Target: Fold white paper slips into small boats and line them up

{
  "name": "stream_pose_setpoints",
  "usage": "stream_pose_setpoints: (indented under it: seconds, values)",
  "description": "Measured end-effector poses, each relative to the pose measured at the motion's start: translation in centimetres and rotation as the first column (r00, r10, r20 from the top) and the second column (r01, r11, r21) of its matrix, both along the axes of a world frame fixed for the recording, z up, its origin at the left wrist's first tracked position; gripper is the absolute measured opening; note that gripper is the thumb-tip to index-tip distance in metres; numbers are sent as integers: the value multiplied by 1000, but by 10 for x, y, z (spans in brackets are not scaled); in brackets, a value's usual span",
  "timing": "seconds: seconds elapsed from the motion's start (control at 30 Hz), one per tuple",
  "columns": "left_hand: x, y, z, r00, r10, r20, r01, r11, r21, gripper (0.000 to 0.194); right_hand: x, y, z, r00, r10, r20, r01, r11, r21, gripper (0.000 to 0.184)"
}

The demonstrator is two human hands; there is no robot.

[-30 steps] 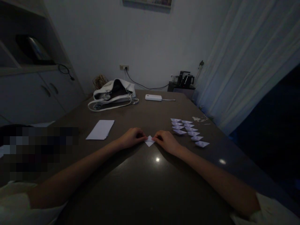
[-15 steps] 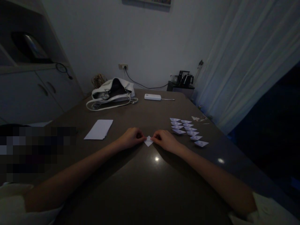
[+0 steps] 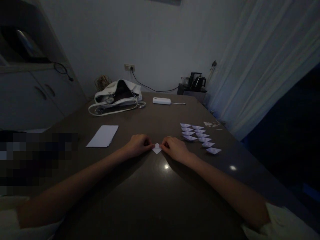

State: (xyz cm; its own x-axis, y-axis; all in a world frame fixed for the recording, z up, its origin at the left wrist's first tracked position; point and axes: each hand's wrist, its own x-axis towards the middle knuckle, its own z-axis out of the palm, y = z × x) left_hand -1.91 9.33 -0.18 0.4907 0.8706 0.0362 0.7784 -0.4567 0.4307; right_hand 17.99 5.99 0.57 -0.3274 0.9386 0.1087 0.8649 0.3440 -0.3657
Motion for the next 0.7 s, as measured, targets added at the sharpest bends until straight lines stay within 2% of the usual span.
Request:
stream_pose_setpoints:
  seconds: [0.17,0.33,0.6,0.7]
  values:
    - [-3,1,-1,1000,7,-22,-6,998,59,33,2,-1,-1,999,34,-31,-34,999,21,8]
    - [0,-3,3,1000,-20,-18,21,999,43,25,2,1,-5,997,29,-67,-27,999,18,7]
    - [1,-6,3,999,-28,39,27,999,29,20,11,11,-9,985,40,-170,-47,998,-35,5]
    - [0,-7,2,995,-33,96,31,999,30,20,13,12,-11,980,21,-199,-28,999,-32,11]
